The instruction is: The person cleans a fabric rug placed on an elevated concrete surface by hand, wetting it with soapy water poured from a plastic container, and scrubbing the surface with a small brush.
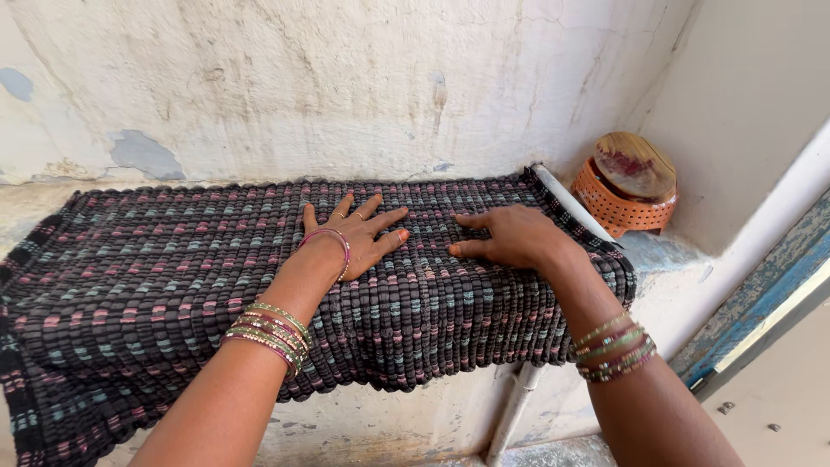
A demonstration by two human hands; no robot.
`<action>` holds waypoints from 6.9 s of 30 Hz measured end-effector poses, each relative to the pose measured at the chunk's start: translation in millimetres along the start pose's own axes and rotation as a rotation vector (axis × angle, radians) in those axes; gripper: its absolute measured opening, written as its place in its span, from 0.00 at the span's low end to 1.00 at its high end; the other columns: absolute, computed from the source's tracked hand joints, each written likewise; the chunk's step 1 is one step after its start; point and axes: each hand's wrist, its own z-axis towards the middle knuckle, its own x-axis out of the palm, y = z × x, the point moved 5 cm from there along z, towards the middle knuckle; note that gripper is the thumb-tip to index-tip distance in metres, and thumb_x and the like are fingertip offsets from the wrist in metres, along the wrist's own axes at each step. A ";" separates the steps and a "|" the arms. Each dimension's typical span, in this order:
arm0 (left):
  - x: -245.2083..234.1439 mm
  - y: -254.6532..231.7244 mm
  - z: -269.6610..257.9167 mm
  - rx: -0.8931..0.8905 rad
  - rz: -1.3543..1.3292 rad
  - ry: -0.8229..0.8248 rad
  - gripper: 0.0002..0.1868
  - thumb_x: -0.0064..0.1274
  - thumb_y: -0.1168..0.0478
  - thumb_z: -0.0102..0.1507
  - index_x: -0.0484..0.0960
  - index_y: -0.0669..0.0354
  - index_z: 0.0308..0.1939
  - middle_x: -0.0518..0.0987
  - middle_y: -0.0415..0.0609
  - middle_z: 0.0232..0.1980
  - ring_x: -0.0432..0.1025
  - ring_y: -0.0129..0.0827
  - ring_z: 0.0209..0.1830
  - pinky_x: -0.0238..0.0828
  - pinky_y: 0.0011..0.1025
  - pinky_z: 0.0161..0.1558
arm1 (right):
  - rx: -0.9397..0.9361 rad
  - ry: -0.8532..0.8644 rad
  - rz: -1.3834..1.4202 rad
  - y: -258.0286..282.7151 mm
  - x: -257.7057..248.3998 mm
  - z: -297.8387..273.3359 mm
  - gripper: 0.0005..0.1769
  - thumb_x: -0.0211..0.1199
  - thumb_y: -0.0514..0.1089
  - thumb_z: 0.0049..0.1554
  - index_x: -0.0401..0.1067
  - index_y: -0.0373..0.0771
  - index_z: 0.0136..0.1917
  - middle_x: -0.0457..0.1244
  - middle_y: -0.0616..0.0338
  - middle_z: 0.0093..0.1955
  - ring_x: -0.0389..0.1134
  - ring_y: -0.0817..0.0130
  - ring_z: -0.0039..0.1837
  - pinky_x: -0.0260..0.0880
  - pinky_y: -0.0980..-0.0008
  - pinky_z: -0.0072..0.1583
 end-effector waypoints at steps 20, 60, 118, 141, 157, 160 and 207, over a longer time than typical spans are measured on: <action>16.4 6.9 -15.8 0.084 -0.046 -0.023 0.44 0.08 0.23 0.60 0.44 0.21 0.79 0.34 0.42 0.84 0.25 0.42 0.83 0.17 0.58 0.76 | 0.041 0.016 0.048 -9.3 12.9 -1.1 0.47 0.45 0.85 0.47 0.54 0.77 0.77 0.40 0.47 0.84 0.37 0.49 0.84 0.34 0.28 0.76; 20.8 -9.0 -37.3 0.262 -0.089 -0.091 0.67 0.30 0.09 0.36 0.53 0.25 0.78 0.40 0.50 0.83 0.28 0.45 0.83 0.10 0.61 0.73 | -0.403 0.012 0.534 56.5 -35.6 -50.6 0.16 0.73 0.47 0.47 0.83 0.43 0.49 0.75 0.62 0.47 0.74 0.71 0.52 0.74 0.66 0.56; 21.8 -3.8 -32.7 0.177 -0.140 -0.087 0.52 0.14 0.16 0.50 0.54 0.21 0.76 0.41 0.38 0.84 0.30 0.39 0.84 0.14 0.62 0.76 | -0.112 -0.016 0.044 41.0 11.3 -15.4 0.39 0.43 0.76 0.57 0.53 0.68 0.78 0.40 0.60 0.84 0.34 0.50 0.84 0.33 0.32 0.76; 1.0 35.9 39.7 -0.035 0.052 0.031 0.42 0.13 0.21 0.59 0.36 0.11 0.78 0.31 0.30 0.85 0.27 0.36 0.85 0.23 0.57 0.79 | -0.004 0.124 0.052 11.8 -11.1 -7.2 0.40 0.49 0.77 0.51 0.54 0.79 0.76 0.40 0.76 0.85 0.42 0.61 0.84 0.39 0.41 0.80; -3.8 -97.1 79.7 0.053 0.039 0.112 0.40 0.24 0.34 0.69 0.35 0.37 0.82 0.30 0.48 0.85 0.26 0.57 0.83 0.25 0.70 0.74 | -0.059 -0.086 0.220 -36.6 -9.1 6.8 0.27 0.64 0.58 0.54 0.71 0.59 0.67 0.65 0.59 0.68 0.65 0.54 0.68 0.64 0.55 0.68; 5.3 -116.4 70.5 0.149 0.046 0.095 0.40 0.25 0.35 0.68 0.34 0.37 0.81 0.30 0.46 0.85 0.24 0.54 0.83 0.23 0.65 0.75 | 0.052 -0.121 0.190 -45.6 -4.0 10.1 0.23 0.58 0.50 0.59 0.73 0.67 0.67 0.69 0.57 0.63 0.69 0.52 0.65 0.68 0.52 0.66; 14.5 -147.6 76.2 0.372 0.083 0.049 0.39 0.21 0.32 0.67 0.39 0.33 0.81 0.34 0.41 0.85 0.29 0.49 0.84 0.26 0.58 0.77 | 0.235 -0.405 0.426 -69.9 -20.0 11.7 0.38 0.38 0.74 0.61 0.73 0.53 0.66 0.69 0.48 0.59 0.67 0.45 0.63 0.66 0.46 0.63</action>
